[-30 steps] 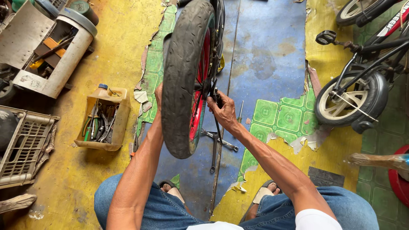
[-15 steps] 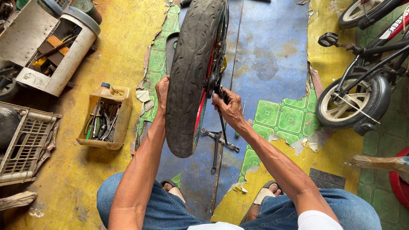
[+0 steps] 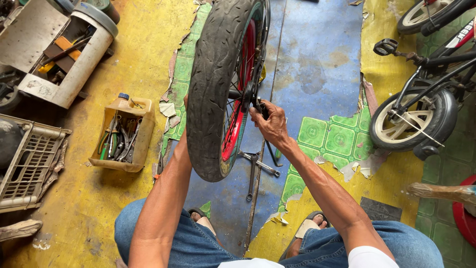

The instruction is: The person removes the rear wheel from a bicycle using a screwdriver and wrench, then detaches the chain from the frame using pliers. The wheel is placed on the floor and the chain is laid out on a green mat.

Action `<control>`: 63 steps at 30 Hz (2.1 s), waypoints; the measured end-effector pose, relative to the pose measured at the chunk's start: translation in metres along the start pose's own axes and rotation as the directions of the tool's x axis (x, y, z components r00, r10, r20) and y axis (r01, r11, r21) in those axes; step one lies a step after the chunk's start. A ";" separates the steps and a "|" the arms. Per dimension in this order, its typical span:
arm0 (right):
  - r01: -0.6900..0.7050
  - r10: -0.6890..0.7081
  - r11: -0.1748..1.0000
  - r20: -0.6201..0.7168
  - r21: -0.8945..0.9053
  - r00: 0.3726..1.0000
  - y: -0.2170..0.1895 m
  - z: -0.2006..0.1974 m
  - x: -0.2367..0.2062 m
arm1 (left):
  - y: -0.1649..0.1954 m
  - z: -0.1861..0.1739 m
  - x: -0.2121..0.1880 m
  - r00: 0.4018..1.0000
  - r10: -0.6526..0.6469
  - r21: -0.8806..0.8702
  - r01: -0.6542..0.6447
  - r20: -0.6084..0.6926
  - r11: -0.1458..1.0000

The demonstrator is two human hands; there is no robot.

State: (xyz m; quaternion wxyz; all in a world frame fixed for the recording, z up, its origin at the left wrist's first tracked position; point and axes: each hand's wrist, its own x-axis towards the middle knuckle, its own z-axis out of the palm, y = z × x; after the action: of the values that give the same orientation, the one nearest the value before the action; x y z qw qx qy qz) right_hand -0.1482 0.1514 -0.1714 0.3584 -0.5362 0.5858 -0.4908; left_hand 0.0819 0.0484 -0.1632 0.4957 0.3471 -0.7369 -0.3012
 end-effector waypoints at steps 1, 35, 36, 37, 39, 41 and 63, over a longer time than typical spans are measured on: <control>0.014 -0.014 1.000 0.003 -0.001 1.000 0.000 0.000 0.001 | 0.000 0.000 0.000 1.000 0.031 0.054 -0.031 -0.001 0.998; -0.012 0.012 1.000 -0.035 0.011 0.999 0.005 0.005 0.002 | -0.006 -0.002 0.012 0.824 -0.551 -0.461 0.542 0.129 0.702; -0.013 0.013 1.000 -0.037 0.011 0.999 0.004 0.005 0.002 | -0.006 -0.003 0.012 0.800 -0.578 -0.530 0.563 0.159 0.634; -0.013 0.013 1.000 -0.041 0.010 0.999 0.003 0.004 0.002 | -0.007 -0.003 0.012 0.777 -0.599 -0.594 0.578 0.192 0.560; 0.038 -0.039 0.998 -0.031 -0.046 0.999 0.002 0.003 0.002 | -0.008 -0.008 0.006 0.868 -0.431 -0.707 0.466 0.247 0.533; 0.038 -0.039 0.998 -0.027 -0.052 0.999 0.001 0.003 0.003 | -0.009 -0.013 0.007 0.904 -0.325 -0.751 0.416 0.278 0.514; -0.113 0.137 0.956 -0.075 0.270 0.988 -0.009 -0.021 0.008 | 0.006 0.022 0.010 0.826 -0.480 -0.783 0.498 0.296 0.372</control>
State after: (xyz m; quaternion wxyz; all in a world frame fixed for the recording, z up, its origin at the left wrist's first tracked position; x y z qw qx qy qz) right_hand -0.1673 0.1484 -0.1565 0.4296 -0.4221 0.5638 -0.5652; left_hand 0.0576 0.0462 -0.1604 0.4802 0.2660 -0.3691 -0.7500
